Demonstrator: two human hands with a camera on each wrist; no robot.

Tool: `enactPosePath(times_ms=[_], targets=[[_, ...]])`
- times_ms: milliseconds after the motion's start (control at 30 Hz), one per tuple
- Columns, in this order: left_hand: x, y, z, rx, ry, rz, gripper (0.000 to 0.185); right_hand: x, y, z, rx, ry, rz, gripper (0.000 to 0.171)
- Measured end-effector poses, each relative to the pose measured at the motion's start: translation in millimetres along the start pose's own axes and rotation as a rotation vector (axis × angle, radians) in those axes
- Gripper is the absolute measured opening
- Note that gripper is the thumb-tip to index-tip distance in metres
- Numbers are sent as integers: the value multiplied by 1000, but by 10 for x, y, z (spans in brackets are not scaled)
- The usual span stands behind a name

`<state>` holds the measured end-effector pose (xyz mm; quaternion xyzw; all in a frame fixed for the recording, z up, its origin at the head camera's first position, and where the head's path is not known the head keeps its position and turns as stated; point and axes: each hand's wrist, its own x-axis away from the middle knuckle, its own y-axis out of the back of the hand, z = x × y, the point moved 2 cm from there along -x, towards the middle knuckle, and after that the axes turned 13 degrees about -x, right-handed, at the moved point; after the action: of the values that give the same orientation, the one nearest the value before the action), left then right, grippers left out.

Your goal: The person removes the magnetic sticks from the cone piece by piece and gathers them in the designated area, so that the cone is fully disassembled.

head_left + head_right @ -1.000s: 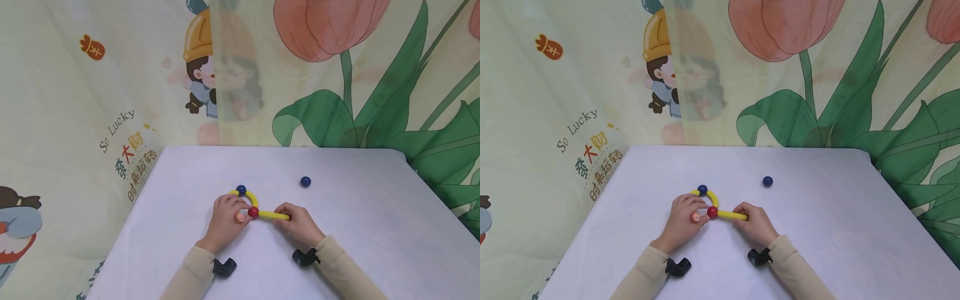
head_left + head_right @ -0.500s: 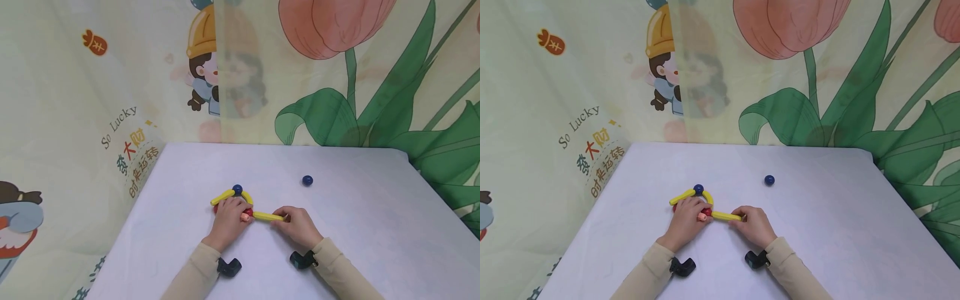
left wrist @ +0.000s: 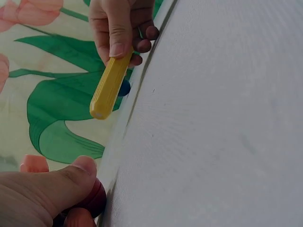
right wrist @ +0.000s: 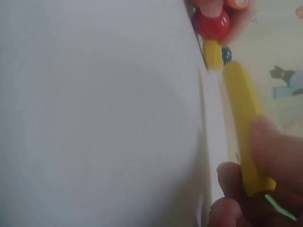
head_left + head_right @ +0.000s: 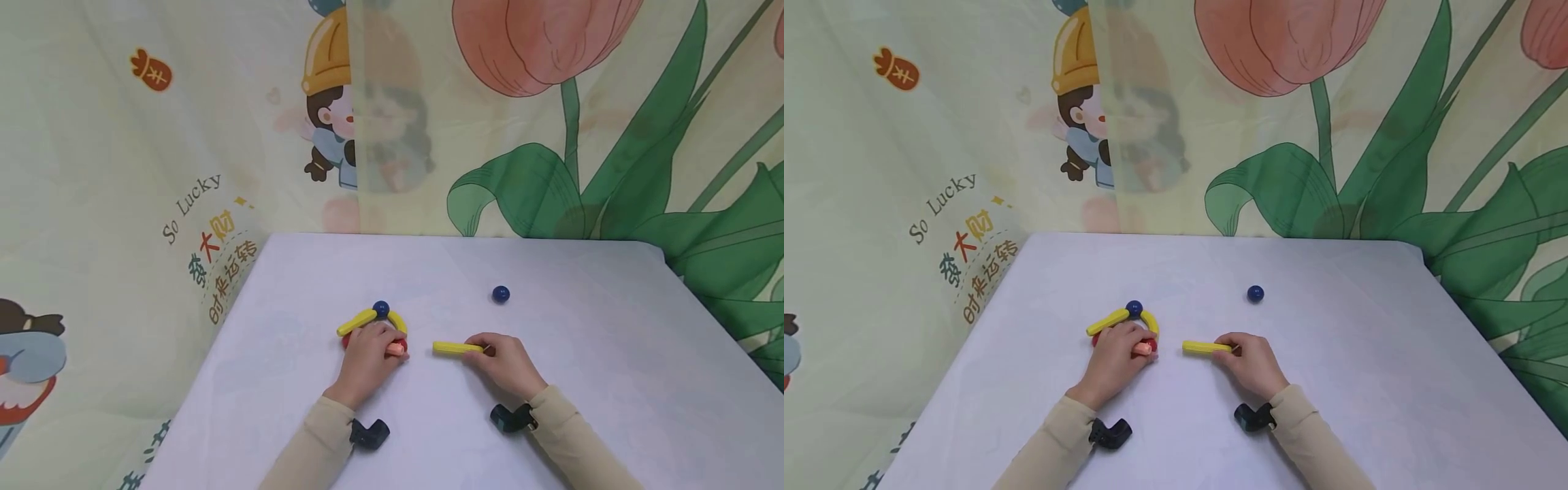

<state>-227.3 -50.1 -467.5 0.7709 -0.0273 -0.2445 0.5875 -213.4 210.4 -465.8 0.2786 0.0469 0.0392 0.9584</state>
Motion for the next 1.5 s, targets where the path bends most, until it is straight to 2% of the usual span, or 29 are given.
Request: enactPosePath(times_ms=[200, 333, 400, 533, 667, 900, 1033, 1167, 1367, 1500], targets=[[27, 47, 31, 8, 12, -33, 39, 21, 333, -139, 24, 9, -87, 24], [31, 69, 42, 17, 19, -45, 38, -23, 655, -299, 104, 39, -155, 27], [27, 76, 43, 20, 17, -46, 38, -58, 823, -399, 137, 26, -171, 28], [17, 85, 38, 25, 4, -51, 39, -126, 1102, -581, 173, -47, -160, 32], [16, 74, 31, 27, -4, -47, 39, -174, 1283, -697, 194, -95, -131, 34], [32, 35, 12, 10, 8, -17, 39, -285, 1489, -855, 232, -99, -73, 32], [37, 11, -4, 11, -1, -2, 39, -329, 1564, -927, 240, -88, -71, 30], [43, -16, -13, 8, -10, -5, 39, -364, 1602, -965, 242, -96, -68, 30], [46, -28, -23, 17, -5, -14, 40, -415, 1644, -1048, 225, -161, -54, 33], [44, -18, -18, 12, -13, -35, 39, -438, 1643, -1059, 231, -155, -58, 33]])
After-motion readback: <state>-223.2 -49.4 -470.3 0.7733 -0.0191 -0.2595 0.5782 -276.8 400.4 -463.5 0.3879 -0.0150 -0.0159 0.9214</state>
